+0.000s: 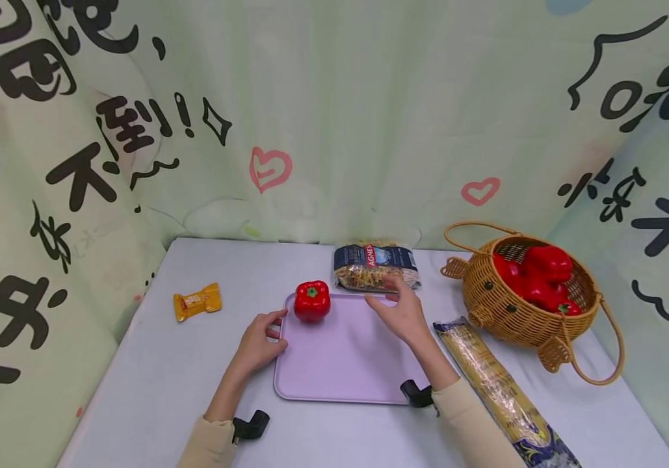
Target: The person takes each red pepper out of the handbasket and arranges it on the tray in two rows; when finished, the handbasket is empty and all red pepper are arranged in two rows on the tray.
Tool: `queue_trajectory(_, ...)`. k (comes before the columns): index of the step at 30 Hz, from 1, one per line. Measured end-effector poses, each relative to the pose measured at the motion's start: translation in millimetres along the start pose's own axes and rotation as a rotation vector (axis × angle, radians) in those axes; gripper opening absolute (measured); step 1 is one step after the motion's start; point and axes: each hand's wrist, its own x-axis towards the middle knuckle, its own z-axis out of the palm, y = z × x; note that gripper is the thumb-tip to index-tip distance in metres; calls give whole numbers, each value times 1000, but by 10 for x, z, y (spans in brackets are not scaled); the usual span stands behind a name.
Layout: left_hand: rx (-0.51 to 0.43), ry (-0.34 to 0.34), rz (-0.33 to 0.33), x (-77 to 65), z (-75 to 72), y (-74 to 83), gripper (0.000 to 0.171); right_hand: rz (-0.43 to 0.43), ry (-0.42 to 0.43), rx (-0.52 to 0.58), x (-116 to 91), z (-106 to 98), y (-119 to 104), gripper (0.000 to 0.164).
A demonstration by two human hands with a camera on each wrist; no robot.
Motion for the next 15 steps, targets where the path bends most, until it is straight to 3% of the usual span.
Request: queue_trajectory(15, 4, -1, -25, 9, 12, -4, 59, 67, 57, -56, 48, -420, 144, 61)
